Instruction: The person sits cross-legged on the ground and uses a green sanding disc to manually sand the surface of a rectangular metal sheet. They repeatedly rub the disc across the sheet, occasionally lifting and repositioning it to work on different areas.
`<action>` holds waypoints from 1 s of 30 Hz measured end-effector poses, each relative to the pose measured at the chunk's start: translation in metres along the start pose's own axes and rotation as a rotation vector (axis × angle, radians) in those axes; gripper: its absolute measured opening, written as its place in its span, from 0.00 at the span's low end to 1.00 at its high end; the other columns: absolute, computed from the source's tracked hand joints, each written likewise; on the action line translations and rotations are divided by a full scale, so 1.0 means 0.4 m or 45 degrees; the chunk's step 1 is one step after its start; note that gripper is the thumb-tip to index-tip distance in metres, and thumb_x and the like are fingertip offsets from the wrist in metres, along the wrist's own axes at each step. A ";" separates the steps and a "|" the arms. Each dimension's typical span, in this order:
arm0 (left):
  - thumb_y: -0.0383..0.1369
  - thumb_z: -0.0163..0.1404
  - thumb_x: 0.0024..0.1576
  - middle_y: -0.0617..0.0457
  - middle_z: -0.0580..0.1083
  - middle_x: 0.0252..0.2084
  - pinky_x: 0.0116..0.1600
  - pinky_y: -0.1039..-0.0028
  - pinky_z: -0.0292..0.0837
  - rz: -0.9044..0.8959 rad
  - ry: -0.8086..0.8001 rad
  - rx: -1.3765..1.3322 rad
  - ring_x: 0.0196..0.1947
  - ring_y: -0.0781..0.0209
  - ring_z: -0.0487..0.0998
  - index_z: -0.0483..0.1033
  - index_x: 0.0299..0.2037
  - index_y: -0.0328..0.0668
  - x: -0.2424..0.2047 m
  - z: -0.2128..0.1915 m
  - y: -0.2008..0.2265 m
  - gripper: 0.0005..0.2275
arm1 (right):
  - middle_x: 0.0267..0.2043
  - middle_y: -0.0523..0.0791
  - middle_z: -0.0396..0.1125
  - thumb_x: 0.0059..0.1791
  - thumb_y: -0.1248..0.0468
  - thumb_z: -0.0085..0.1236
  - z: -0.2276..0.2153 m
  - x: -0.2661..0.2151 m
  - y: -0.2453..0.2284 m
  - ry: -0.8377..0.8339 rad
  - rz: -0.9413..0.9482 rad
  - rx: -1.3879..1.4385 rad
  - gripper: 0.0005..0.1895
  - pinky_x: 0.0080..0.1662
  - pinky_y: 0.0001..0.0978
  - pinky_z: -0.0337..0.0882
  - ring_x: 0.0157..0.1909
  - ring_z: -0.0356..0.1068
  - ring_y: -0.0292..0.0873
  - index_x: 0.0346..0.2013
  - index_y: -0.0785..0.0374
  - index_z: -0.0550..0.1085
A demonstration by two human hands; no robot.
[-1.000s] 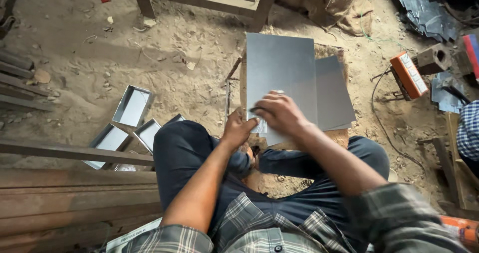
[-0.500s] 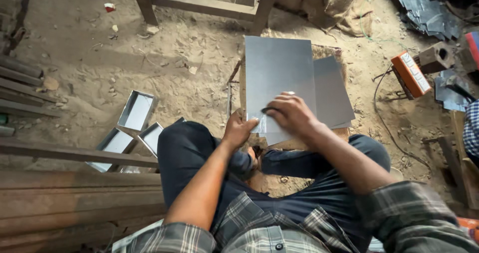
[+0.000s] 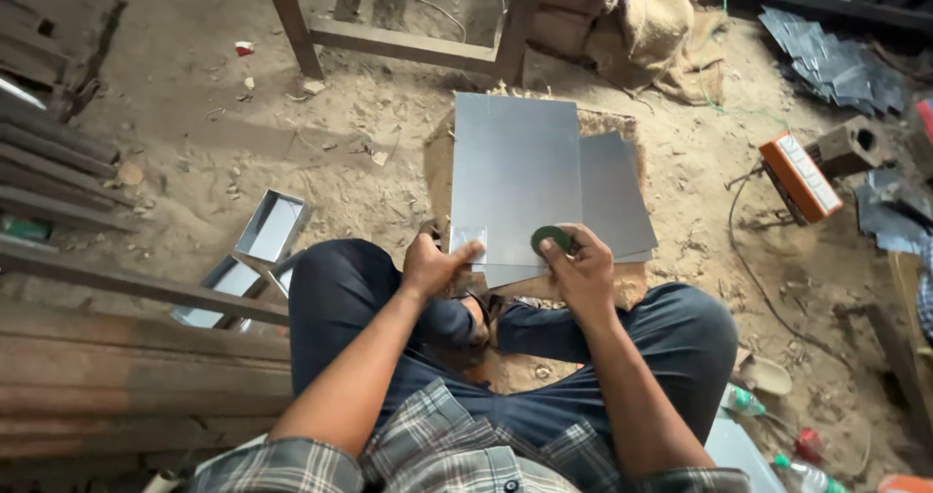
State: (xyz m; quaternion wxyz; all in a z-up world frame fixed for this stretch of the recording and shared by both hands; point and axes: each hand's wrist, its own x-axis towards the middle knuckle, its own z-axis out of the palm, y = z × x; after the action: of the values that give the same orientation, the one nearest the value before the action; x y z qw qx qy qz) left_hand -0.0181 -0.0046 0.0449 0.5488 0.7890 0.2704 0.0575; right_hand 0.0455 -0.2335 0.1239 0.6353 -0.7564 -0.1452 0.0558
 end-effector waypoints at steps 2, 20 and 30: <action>0.56 0.68 0.37 0.36 0.74 0.54 0.57 0.62 0.71 0.109 0.099 0.096 0.55 0.43 0.76 0.69 0.58 0.31 -0.013 0.006 0.010 0.44 | 0.28 0.43 0.72 0.48 0.67 0.64 -0.005 -0.004 -0.033 -0.047 -0.005 0.067 0.10 0.23 0.21 0.64 0.22 0.67 0.29 0.43 0.65 0.76; 0.49 0.69 0.44 0.42 0.71 0.51 0.58 0.58 0.69 0.476 0.364 0.279 0.54 0.43 0.72 0.70 0.56 0.40 -0.067 0.014 0.069 0.34 | 0.32 0.43 0.73 0.50 0.67 0.66 -0.290 -0.292 -0.452 -0.112 -1.081 -0.393 0.08 0.28 0.22 0.68 0.28 0.69 0.31 0.43 0.64 0.79; 0.51 0.69 0.41 0.43 0.71 0.52 0.56 0.53 0.67 0.406 0.341 0.441 0.56 0.43 0.70 0.70 0.56 0.43 -0.073 0.003 0.095 0.35 | 0.35 0.44 0.74 0.50 0.67 0.65 -0.300 -0.259 -0.494 -0.043 -1.162 -0.386 0.09 0.32 0.24 0.72 0.31 0.71 0.33 0.44 0.65 0.78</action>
State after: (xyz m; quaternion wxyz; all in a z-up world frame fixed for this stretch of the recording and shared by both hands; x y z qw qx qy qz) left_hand -0.0285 -0.0296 0.0845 0.3489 0.8891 0.2186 0.1999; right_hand -0.0502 -0.3474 0.3289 0.4750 -0.6986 -0.4791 -0.2383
